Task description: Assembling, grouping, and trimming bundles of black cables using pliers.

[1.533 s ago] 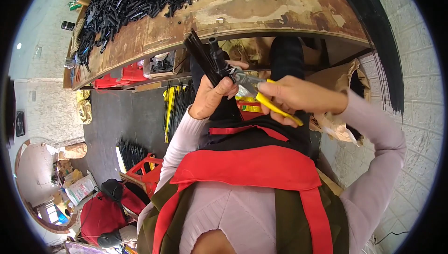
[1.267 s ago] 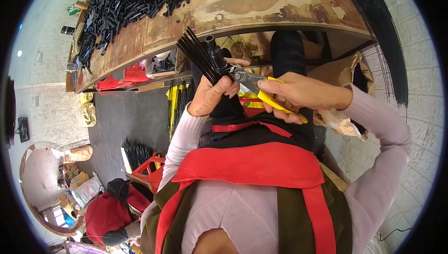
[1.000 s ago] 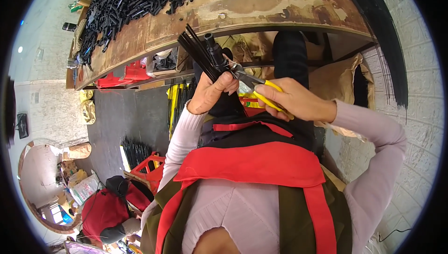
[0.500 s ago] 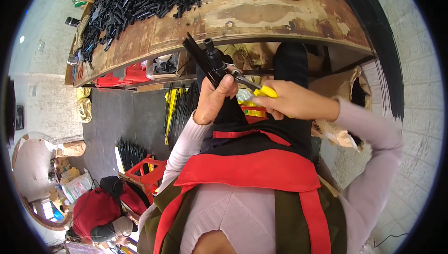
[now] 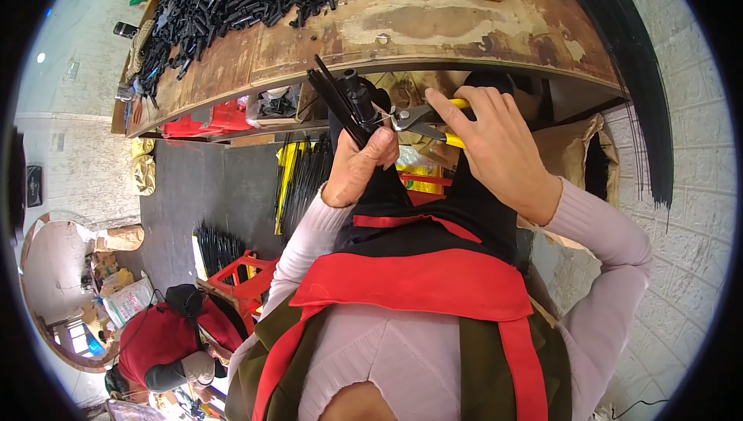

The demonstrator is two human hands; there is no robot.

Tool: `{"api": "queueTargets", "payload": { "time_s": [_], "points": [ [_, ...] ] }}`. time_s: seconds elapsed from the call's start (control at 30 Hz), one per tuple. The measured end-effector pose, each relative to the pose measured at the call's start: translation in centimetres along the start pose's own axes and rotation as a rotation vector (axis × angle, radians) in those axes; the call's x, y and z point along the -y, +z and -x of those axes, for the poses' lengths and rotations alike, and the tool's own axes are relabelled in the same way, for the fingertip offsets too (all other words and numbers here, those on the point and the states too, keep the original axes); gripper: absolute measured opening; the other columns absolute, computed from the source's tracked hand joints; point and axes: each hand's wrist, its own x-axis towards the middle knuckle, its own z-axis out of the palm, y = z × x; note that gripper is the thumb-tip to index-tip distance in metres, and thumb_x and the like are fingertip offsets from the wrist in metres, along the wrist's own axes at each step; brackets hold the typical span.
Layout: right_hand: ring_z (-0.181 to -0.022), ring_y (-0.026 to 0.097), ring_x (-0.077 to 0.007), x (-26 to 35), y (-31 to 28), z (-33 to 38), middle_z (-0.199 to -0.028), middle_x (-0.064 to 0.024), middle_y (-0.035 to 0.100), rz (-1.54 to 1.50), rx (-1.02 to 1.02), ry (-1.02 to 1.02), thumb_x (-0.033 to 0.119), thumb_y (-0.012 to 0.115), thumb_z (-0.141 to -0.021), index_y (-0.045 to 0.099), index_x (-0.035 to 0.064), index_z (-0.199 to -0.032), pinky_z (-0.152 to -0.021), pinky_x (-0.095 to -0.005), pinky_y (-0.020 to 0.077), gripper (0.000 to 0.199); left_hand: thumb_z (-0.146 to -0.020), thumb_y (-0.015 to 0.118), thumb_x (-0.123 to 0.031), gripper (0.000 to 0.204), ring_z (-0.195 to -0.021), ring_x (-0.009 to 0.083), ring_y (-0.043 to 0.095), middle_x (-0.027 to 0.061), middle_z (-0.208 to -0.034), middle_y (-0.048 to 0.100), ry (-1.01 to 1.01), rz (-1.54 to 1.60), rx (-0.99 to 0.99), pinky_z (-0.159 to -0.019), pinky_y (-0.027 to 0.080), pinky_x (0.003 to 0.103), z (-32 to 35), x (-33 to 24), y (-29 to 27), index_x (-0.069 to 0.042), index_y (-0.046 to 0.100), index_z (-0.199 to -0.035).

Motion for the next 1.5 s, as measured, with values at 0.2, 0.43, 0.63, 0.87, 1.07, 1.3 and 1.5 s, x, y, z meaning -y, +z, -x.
{"api": "queueTargets", "payload": {
  "time_s": [0.2,0.43,0.63,0.87,1.07,1.3,1.5],
  "points": [
    [-0.102,0.052,-0.0302,0.1,0.2,-0.1,-0.114,-0.0133,0.054,0.021,-0.084,-0.033,-0.001,0.062,-0.081,0.049,0.01,-0.139,-0.087,-0.0399,0.0408,0.061,-0.097,0.062,-0.028,0.026,-0.063,0.0042,0.04,-0.0049,-0.075,0.048,0.01,-0.009,0.016,-0.055,0.036,0.021,0.3,0.2,0.1,-0.004,0.057,-0.103],
    [-0.086,0.053,-0.0267,-0.9,-1.6,-0.4,-0.097,-0.0093,0.053,0.108,0.028,-0.068,0.006,0.064,-0.081,0.048,0.0119,-0.141,-0.076,-0.0372,0.0424,0.062,-0.096,0.063,-0.028,0.026,-0.064,0.0045,0.042,-0.0042,-0.076,0.05,0.021,-0.027,-0.011,-0.056,0.038,0.021,0.2,0.3,0.3,-0.004,0.055,-0.104],
    [-0.05,0.06,-0.0135,-0.7,-6.6,-3.4,-0.062,-0.0044,0.057,-0.786,0.879,0.302,0.012,0.073,-0.084,0.052,0.0047,-0.119,-0.047,-0.0277,0.0409,0.042,-0.095,0.066,-0.027,0.025,-0.065,0.0052,0.042,-0.0042,-0.075,0.048,-0.011,-0.019,0.065,-0.057,0.036,0.022,0.7,-0.1,-0.2,-0.005,0.055,-0.102],
    [-0.073,0.06,-0.0263,-0.6,-1.7,-0.5,-0.09,-0.0122,0.058,-0.243,-0.046,-0.135,0.012,0.07,-0.08,0.051,0.0012,-0.115,-0.065,-0.0353,0.0484,0.041,-0.093,0.067,-0.03,0.028,-0.068,0.005,0.048,-0.0027,-0.079,0.055,-0.094,0.04,0.061,-0.062,0.042,0.021,0.1,-0.6,-0.3,-0.006,0.056,-0.102],
    [-0.07,0.062,-0.0265,-2.0,-3.6,-2.4,-0.084,-0.0115,0.058,-0.253,0.325,-0.101,0.017,0.073,-0.081,0.049,0.0008,-0.119,-0.063,-0.0334,0.049,0.048,-0.094,0.066,-0.032,0.031,-0.068,0.0046,0.046,-0.004,-0.078,0.052,-0.06,0.001,0.001,-0.06,0.04,0.02,-0.8,-0.5,0.0,-0.007,0.055,-0.108],
    [-0.059,0.06,-0.016,-1.1,-2.8,-1.0,-0.07,-0.0052,0.058,-0.676,0.734,0.279,0.01,0.073,-0.08,0.048,-0.0014,-0.113,-0.056,-0.0303,0.0485,0.042,-0.095,0.064,-0.031,0.029,-0.067,0.0044,0.046,-0.0045,-0.077,0.051,-0.049,-0.013,0.141,-0.06,0.039,0.02,-0.2,-0.5,-0.4,-0.007,0.054,-0.108],
    [-0.07,0.062,-0.0379,-2.9,-1.4,-1.2,-0.082,-0.0155,0.06,-0.121,0.237,-0.14,0.01,0.062,-0.086,0.044,-0.0022,-0.131,-0.067,-0.0395,0.0521,0.05,-0.095,0.066,-0.024,0.029,-0.068,0.0035,0.049,-0.0039,-0.079,0.053,-0.001,0.007,-0.119,-0.057,0.04,0.019,-1.4,-0.1,0.3,-0.007,0.052,-0.114]
  ]
}}
